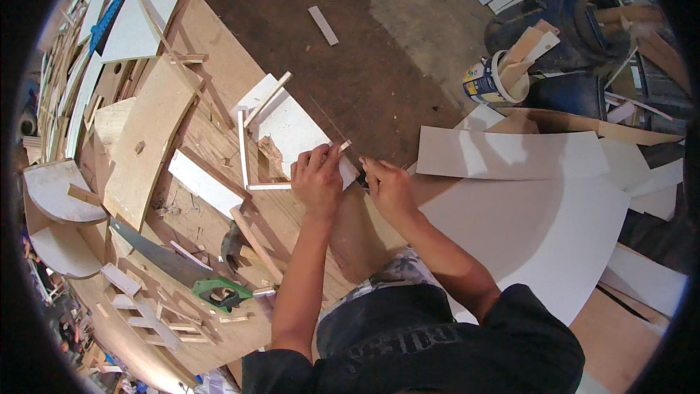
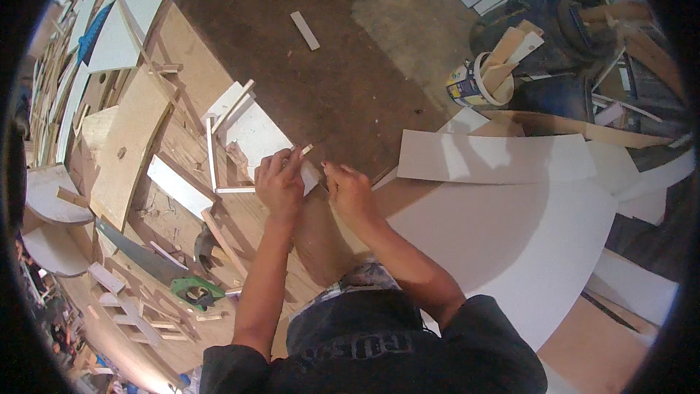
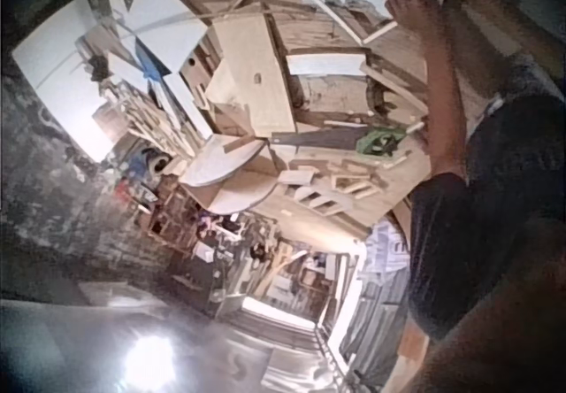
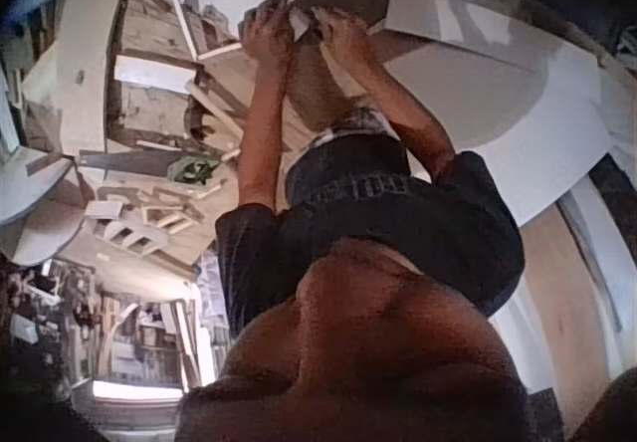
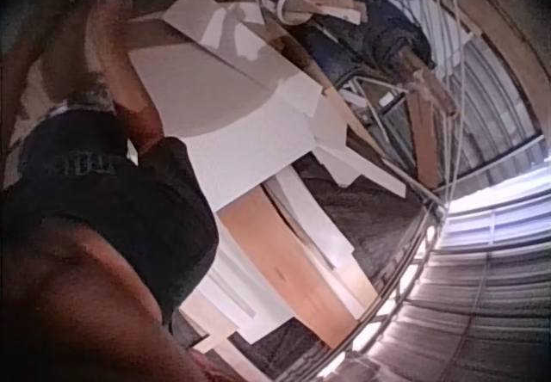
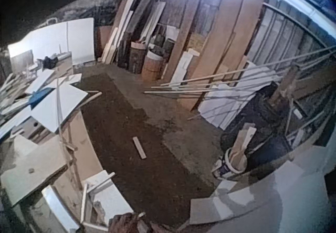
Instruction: The person builds a small wooden house model, using a hammer to drive nails into thin wood strips and a saw to trim the pieces.
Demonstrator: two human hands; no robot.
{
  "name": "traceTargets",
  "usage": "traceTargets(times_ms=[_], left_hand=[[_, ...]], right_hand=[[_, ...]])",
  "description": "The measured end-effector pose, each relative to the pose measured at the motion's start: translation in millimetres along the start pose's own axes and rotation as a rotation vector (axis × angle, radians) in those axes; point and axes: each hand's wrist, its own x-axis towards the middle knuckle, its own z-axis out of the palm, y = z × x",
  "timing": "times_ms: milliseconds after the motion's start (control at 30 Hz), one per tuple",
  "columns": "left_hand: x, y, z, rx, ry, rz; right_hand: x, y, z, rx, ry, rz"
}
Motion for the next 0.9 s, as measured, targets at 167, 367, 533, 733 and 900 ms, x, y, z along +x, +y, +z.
traceTargets(times_ms=[167, 367, 533, 733, 900], left_hand=[[-4, -5, -2, 0.04, -0.018, -0.004], [-3, -5, -1, 0.029, -0.011, 0.004], [-7, -8, 2, 0.06, -0.009, -0.012], [-3, -7, -2, 0.011, -0.006, -0.029], [-2, -5, -1, 0.015, 0.016, -0.033]], right_hand=[[-19, -8, -6, -0.005, -0.073, 0.071], [3, 0, 4, -0.011, -0.048, 0.003], [-11, -8, -5, 0.041, -0.022, 0.018], [-6, -6, -4, 0.04, -0.036, -0.007], [14, -5, -7, -0.024, -0.144, 0.025]])
